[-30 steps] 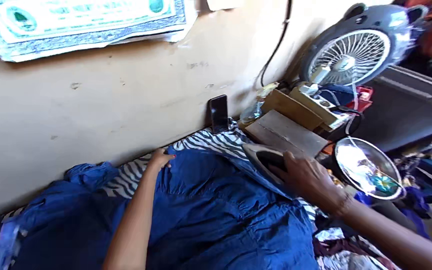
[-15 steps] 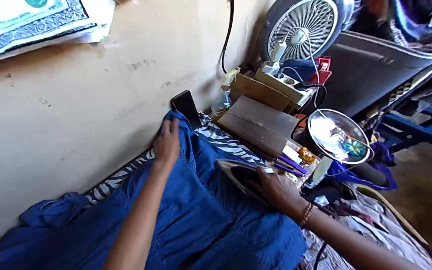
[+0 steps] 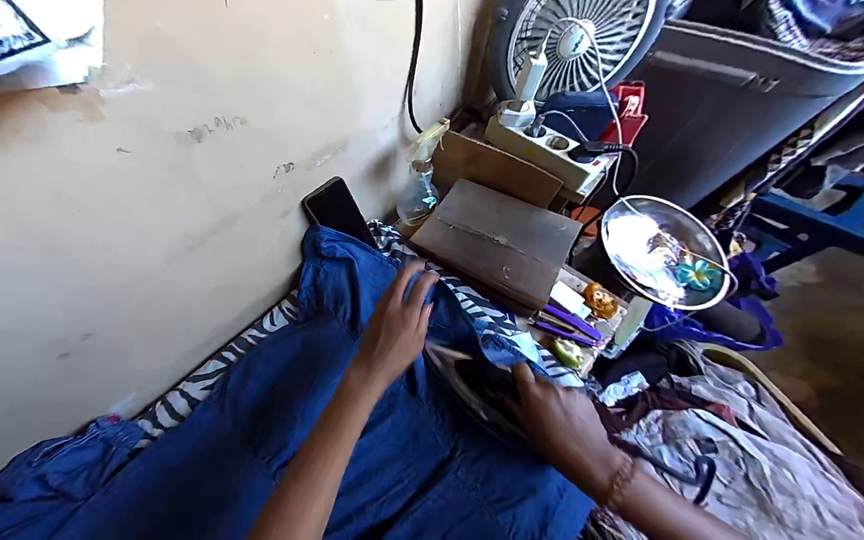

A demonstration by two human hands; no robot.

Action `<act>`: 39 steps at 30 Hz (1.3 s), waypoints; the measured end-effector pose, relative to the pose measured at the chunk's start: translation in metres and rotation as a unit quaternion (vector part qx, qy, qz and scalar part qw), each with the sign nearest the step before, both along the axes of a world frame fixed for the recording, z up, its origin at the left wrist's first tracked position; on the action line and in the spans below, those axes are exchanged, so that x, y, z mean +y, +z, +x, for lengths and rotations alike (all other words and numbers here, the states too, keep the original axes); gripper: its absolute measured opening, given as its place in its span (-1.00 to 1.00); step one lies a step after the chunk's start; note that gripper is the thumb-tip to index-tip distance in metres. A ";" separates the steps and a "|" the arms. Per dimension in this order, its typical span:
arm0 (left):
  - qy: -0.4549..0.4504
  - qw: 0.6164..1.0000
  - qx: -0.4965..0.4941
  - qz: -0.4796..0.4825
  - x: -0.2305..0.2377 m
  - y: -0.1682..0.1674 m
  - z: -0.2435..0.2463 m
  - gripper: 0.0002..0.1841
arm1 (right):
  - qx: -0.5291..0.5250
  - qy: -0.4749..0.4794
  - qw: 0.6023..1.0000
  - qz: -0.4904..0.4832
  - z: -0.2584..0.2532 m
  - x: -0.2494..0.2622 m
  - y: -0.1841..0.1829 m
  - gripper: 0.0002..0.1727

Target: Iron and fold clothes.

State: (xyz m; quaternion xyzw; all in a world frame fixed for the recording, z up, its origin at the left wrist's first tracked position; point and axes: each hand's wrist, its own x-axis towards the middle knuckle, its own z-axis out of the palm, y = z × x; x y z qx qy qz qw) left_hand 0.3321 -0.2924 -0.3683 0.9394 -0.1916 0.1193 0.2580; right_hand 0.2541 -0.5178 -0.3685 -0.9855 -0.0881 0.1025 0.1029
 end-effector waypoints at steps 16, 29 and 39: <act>0.367 0.902 0.222 0.058 0.178 -0.019 -0.036 -0.22 | 0.106 0.090 0.989 -0.051 -0.035 0.014 0.012 -0.47; 0.402 0.895 0.135 0.136 0.135 0.008 -0.032 -0.49 | 0.098 0.021 0.994 -0.031 0.029 0.013 0.014 -0.52; 0.164 0.973 0.140 0.084 0.077 -0.013 0.075 -0.72 | 0.099 0.009 0.995 -0.022 0.054 0.052 0.023 -0.53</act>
